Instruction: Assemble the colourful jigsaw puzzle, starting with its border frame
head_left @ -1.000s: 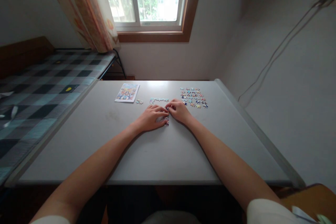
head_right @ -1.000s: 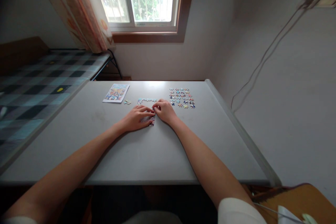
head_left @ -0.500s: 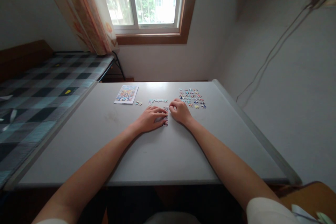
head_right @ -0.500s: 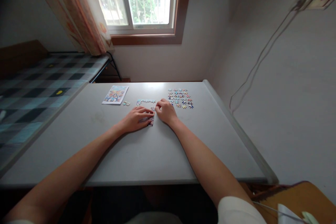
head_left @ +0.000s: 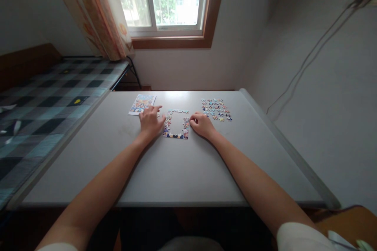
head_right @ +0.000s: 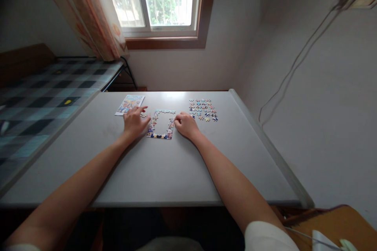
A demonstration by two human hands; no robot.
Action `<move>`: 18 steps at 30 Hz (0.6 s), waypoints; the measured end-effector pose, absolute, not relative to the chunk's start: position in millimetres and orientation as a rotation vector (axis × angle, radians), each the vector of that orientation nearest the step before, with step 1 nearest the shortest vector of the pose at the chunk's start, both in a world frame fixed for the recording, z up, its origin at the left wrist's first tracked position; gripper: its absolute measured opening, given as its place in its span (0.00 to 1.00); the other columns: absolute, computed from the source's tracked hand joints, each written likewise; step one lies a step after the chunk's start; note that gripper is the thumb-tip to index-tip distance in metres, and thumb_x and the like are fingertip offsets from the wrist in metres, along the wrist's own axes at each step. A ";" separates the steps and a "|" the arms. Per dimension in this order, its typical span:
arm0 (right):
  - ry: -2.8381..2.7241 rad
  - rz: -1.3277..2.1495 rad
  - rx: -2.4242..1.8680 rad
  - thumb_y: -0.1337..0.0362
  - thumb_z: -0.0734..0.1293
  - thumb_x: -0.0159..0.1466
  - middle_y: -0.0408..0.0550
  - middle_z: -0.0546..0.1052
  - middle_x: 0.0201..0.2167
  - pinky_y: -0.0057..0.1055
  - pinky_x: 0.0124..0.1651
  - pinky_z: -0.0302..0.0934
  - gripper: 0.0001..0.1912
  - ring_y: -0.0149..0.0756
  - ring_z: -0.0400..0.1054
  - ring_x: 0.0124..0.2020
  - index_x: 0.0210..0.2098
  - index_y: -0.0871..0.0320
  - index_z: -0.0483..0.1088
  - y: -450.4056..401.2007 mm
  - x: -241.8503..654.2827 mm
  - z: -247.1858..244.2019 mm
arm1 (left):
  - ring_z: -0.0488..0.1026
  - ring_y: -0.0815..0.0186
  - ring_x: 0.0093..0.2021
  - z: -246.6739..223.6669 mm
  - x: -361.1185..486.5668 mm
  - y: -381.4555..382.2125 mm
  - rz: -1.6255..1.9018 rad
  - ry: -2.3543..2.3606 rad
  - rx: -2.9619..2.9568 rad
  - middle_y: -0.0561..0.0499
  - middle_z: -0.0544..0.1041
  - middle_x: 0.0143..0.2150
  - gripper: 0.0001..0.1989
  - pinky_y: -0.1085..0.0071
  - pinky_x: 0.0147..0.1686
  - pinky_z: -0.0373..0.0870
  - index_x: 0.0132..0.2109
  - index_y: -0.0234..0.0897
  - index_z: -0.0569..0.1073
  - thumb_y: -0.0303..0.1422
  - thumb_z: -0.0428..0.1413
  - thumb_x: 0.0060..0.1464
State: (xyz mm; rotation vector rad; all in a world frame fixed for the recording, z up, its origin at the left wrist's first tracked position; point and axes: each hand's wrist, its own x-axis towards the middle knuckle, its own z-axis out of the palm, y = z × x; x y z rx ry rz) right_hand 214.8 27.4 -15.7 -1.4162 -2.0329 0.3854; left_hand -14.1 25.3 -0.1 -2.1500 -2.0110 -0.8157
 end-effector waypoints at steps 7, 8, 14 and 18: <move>-2.030 0.399 -1.404 0.69 0.61 0.57 0.45 0.71 0.28 0.28 0.36 0.54 0.10 0.31 0.63 0.29 0.24 0.58 0.72 26.7 214.8 -14.3 | 0.65 0.48 0.51 -2.8 -28.4 34.5 -0.696 -2.298 -1.932 0.44 0.71 0.47 0.15 0.55 0.48 0.60 0.44 0.43 0.73 0.43 0.56 0.50; -2.029 0.401 -1.405 0.69 0.61 0.57 0.45 0.71 0.28 0.28 0.36 0.54 0.10 0.31 0.63 0.29 0.24 0.58 0.72 26.4 214.5 -14.0 | 0.65 0.48 0.51 -3.3 -28.6 34.7 -0.688 -2.303 -1.936 0.44 0.71 0.47 0.15 0.55 0.48 0.60 0.43 0.43 0.74 0.43 0.56 0.50; -2.026 0.411 -1.416 0.69 0.61 0.58 0.45 0.71 0.29 0.28 0.37 0.55 0.09 0.31 0.63 0.29 0.25 0.58 0.73 26.1 213.5 -13.6 | 0.64 0.47 0.51 -5.3 -29.7 35.2 -0.712 -2.295 -1.967 0.43 0.71 0.48 0.13 0.53 0.48 0.61 0.40 0.43 0.76 0.43 0.55 0.51; -2.031 0.406 -1.420 0.69 0.61 0.57 0.45 0.71 0.29 0.28 0.37 0.55 0.09 0.32 0.63 0.30 0.25 0.57 0.72 26.3 213.7 -13.6 | 0.65 0.47 0.51 -5.3 -29.7 34.8 -0.745 -2.282 -1.983 0.44 0.71 0.48 0.12 0.52 0.49 0.61 0.39 0.44 0.77 0.42 0.55 0.51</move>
